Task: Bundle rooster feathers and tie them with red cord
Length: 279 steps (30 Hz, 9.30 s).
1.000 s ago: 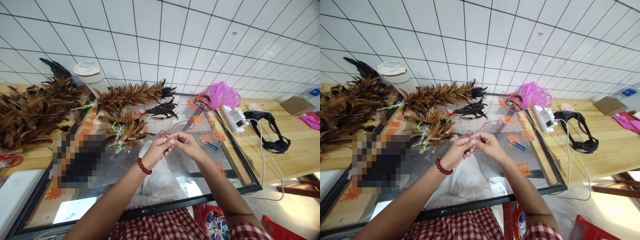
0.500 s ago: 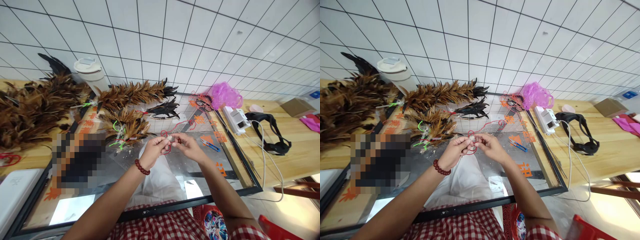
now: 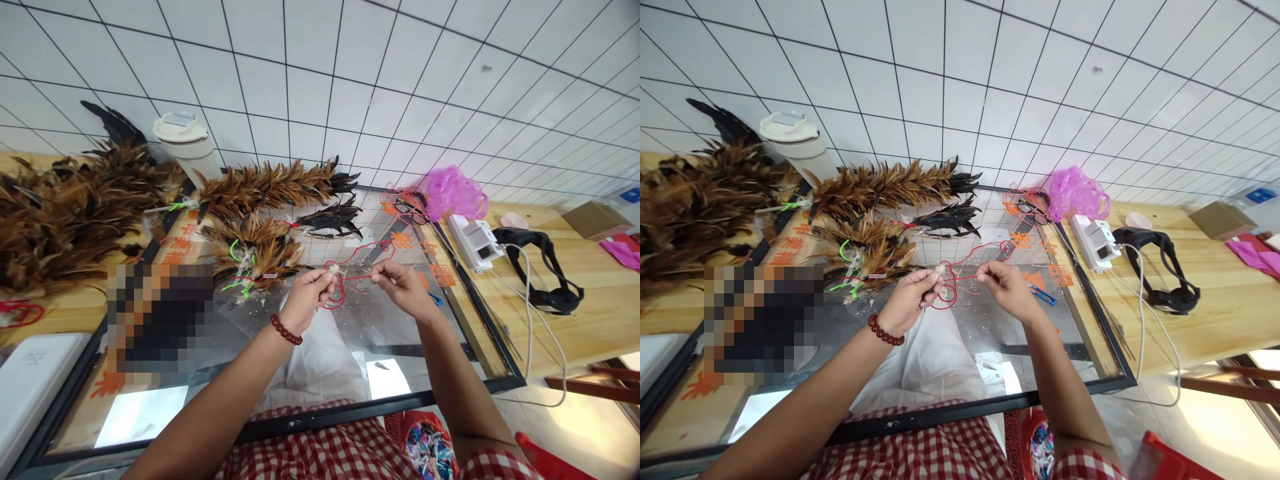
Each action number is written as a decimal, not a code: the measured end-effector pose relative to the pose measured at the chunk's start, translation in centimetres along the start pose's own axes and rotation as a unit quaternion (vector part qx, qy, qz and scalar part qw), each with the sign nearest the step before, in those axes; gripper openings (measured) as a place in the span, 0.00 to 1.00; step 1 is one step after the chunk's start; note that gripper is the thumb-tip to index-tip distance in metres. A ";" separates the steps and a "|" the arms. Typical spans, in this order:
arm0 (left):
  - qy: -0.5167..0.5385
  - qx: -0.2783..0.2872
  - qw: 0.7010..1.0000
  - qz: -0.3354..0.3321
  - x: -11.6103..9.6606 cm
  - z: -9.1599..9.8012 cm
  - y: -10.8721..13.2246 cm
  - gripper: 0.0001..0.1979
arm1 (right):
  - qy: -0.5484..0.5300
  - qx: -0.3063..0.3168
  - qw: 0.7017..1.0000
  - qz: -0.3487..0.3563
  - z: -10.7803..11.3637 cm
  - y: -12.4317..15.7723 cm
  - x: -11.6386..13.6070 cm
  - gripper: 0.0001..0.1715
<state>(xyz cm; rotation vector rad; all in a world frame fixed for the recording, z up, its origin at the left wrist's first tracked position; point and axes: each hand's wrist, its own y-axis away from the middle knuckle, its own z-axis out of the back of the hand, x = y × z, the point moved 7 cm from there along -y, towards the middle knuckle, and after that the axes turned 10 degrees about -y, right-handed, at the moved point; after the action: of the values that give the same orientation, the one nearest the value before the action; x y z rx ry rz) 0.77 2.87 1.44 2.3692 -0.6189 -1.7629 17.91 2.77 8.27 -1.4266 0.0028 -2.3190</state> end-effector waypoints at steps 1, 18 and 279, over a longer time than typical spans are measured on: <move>-0.004 -0.002 1.000 0.000 0.1 0.1 -0.1 0.18 | 0.006 0.003 1.000 -0.001 0.3 0.1 0.2 0.07; -0.291 0.039 0.946 -0.135 -1.4 -1.5 1.1 0.12 | 0.185 0.119 0.972 0.077 -4.0 -1.1 2.3 0.09; -0.273 -0.201 0.893 -0.296 -4.3 2.3 1.5 0.12 | -0.092 -0.200 0.975 -0.016 -1.2 0.7 -2.0 0.09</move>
<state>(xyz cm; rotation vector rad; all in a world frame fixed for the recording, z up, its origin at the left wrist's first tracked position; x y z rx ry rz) -2.79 3.49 5.08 1.8683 0.4751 -2.5209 17.87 2.51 5.82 -1.8420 0.4178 -2.2897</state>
